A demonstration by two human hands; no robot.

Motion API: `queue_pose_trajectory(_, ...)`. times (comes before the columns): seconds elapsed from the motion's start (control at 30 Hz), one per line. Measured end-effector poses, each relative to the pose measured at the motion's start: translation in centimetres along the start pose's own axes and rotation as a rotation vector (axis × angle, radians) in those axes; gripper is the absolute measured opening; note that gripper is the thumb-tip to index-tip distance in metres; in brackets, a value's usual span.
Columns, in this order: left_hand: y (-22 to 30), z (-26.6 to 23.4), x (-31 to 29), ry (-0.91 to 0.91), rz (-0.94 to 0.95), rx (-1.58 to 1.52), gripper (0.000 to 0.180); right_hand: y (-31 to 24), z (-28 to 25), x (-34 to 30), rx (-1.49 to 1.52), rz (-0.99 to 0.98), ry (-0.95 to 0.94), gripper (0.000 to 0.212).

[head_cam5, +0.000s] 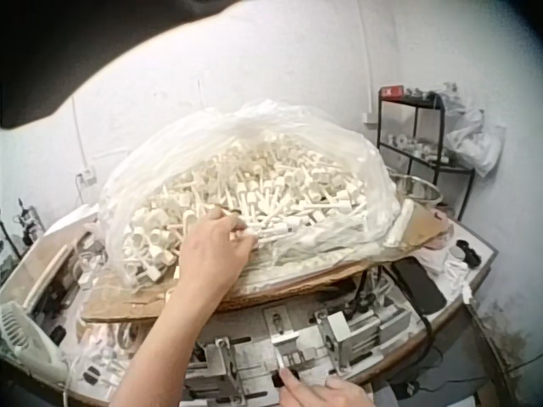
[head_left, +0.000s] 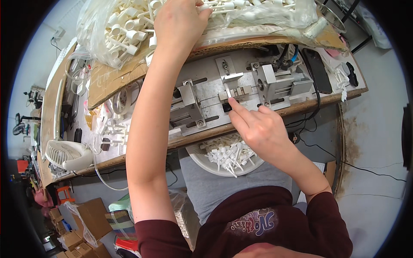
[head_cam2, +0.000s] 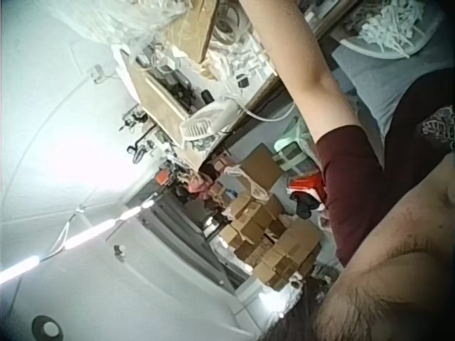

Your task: Manually assemble plastic sprayer heads and dip tubes using a specialized workbench jig.

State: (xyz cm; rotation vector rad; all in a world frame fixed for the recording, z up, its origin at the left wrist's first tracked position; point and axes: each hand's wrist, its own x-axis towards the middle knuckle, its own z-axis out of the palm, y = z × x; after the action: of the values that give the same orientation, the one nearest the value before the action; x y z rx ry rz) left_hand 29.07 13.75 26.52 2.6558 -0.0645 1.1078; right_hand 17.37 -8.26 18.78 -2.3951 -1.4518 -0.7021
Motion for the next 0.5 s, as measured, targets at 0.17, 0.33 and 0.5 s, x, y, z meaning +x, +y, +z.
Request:
queue_pose_trajectory(0.17,-0.3,-0.9,-0.5,0.035,0.010,-0.132,0.019,0.2,0.3,0.2,0.072,0.027,-0.010,0.017)
queue_pose_trajectory(0.33,-0.5,-2.3,-0.6,0.090,0.282,-0.003,0.019,0.3,0.0,0.4,0.087,0.044,-0.048,0.021)
queue_pose_trajectory(0.5,-1.1,-0.9,-1.5,0.000,0.264,-0.046,0.018,0.2,-0.1,0.3,0.090,0.068,-0.058,0.020)
